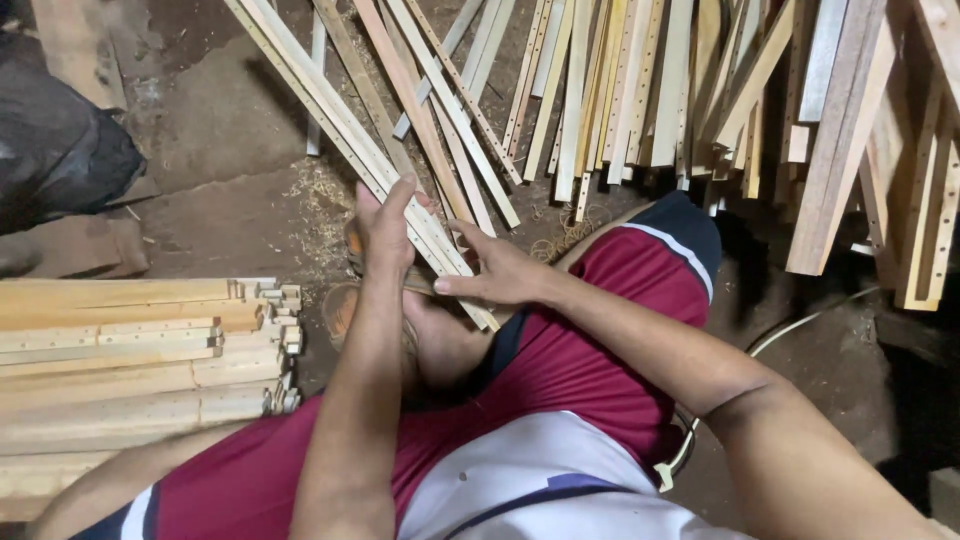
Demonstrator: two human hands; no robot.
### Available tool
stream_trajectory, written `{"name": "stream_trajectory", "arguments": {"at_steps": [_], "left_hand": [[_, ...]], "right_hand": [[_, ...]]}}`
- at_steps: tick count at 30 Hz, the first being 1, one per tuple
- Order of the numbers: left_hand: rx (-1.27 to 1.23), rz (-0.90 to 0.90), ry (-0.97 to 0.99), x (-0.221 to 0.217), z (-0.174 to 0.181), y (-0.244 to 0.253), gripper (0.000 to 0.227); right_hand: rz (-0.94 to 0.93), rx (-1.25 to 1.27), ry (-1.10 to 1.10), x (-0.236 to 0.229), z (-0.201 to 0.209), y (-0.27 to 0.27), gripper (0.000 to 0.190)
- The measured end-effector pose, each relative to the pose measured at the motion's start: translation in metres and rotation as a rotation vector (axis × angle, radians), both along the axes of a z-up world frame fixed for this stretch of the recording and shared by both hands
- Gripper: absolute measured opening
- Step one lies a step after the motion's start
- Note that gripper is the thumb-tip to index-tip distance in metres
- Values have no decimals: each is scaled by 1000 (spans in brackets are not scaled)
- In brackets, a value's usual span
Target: The person sits on the floor and repeatedly picks up thin wooden strips with pre-drilled holes, inspects them by hand, and places them into a growing stack. The person handles the strips one at a time or in small groups, turning them over and aligning them before stacking.
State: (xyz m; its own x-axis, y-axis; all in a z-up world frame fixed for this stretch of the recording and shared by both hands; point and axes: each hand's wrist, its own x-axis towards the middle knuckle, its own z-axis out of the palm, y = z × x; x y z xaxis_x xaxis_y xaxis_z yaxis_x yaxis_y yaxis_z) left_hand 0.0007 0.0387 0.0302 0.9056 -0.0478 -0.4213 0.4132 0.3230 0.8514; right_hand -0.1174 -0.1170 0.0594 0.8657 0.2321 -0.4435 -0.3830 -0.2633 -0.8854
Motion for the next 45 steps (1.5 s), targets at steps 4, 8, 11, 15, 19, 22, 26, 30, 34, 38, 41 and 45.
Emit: {"name": "stream_trajectory", "arguments": {"at_steps": [4, 8, 11, 15, 19, 22, 26, 30, 34, 38, 41, 45], "left_hand": [[-225, -8, 134, 11, -1, 13, 28], [-159, -67, 129, 19, 9, 33, 30], [-113, -30, 150, 17, 3, 39, 31], [-105, 1, 159, 15, 7, 27, 30], [-64, 39, 153, 11, 15, 25, 37], [-35, 36, 122, 14, 19, 24, 38], [-40, 19, 107, 20, -4, 31, 39], [-69, -23, 99, 19, -3, 21, 36], [-232, -21, 157, 14, 20, 5, 36], [-253, -91, 155, 11, 17, 1, 39], [-173, -186, 153, 8, 1, 5, 54], [-199, -75, 172, 13, -7, 10, 45]], "right_hand": [[45, 148, -52, 16, 23, 27, 79], [29, 352, 96, 50, -34, -37, 52], [-449, -338, -189, 94, -139, -112, 36], [-305, -943, 114, 102, -154, -132, 54], [-397, -838, 240, 103, -165, -138, 72], [-729, -50, 355, 92, -58, -148, 16], [-838, 305, 279, 64, 11, -156, 23], [-727, 259, 125, 39, 9, -155, 11], [-457, 280, 151, 6, 19, -111, 15], [-271, 363, 159, -24, -30, -68, 29], [-88, 373, 157, -22, -9, -41, 27], [-121, 53, 40, 46, -17, -76, 16]]}}
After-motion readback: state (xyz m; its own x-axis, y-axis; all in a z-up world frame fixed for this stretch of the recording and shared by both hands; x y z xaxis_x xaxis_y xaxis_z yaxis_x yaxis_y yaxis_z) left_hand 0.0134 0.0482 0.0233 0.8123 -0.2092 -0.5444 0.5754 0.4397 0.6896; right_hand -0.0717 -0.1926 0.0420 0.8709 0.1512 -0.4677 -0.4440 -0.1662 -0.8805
